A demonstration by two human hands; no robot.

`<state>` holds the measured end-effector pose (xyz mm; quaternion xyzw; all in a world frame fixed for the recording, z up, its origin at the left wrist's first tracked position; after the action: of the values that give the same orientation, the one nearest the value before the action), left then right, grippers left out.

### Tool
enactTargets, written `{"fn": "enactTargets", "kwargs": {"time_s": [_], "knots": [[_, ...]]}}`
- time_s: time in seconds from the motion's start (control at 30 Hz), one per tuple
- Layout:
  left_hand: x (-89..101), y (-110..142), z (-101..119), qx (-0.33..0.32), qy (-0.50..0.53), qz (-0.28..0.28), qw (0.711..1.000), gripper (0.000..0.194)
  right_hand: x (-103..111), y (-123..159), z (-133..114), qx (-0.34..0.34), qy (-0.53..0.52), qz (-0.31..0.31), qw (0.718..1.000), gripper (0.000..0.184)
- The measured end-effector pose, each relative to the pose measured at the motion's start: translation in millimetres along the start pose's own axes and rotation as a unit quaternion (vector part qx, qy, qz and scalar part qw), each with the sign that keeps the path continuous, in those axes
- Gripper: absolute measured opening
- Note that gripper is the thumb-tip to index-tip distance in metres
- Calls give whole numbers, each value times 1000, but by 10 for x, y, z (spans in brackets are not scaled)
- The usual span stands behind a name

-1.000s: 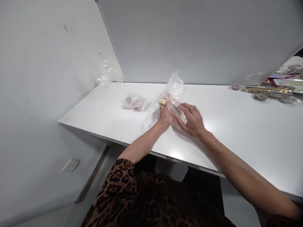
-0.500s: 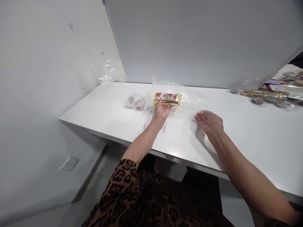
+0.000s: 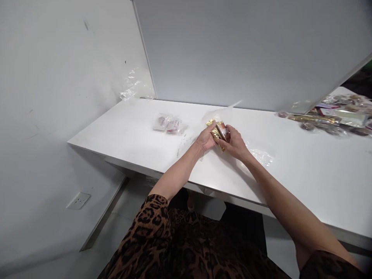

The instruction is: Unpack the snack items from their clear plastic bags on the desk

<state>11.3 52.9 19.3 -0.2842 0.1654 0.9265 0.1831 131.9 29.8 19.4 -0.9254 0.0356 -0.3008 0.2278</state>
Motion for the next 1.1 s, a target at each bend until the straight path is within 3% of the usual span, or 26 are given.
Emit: {"fn": "enactTargets", "kwargs": {"time_s": [0.17, 0.33, 0.43, 0.5, 0.57, 0.63, 0.7, 0.83, 0.97, 1.1], "knots": [[-75, 58, -3, 2, -31, -27, 999, 44, -15, 126, 44, -162, -173, -13, 971, 82], [-89, 114, 38, 1, -82, -39, 996, 57, 109, 142, -135, -187, -349, 22, 918, 60], [4, 134, 180, -32, -67, 27, 997, 50, 442, 85, -33, -175, -375, 108, 904, 56], [102, 175, 331, -90, -44, 103, 990, 53, 739, 82, 144, -179, -358, 189, 897, 53], [199, 268, 480, -161, -26, 164, 973, 57, 959, 104, 347, -217, -301, 222, 902, 51], [298, 415, 587, -218, -22, 198, 955, 58, 1029, 123, 511, -276, -215, 177, 920, 55], [428, 618, 653, -265, -24, 221, 938, 57, 957, 131, 585, -318, -133, 78, 936, 62], [769, 1133, 744, -331, -39, 254, 908, 57, 674, 144, 486, -305, -14, -104, 946, 81], [1212, 1702, 968, -383, -44, 294, 875, 54, 546, 146, 416, -263, 78, -149, 950, 101], [1843, 2295, 1412, -430, -35, 349, 832, 54, 513, 122, 490, -238, 126, -142, 952, 96]]}}
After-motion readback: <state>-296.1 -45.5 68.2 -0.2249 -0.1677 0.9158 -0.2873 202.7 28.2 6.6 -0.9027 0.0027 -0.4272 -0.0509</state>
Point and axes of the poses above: each hand's wrist, its own y-axis away from the middle knuckle, its own x-axis out of the back of the hand, z = x × y, the point moved 6 cm from there along -y, towards the middle knuckle, and after that the axes turned 13 degrees about -y, right-handed, at the moved point
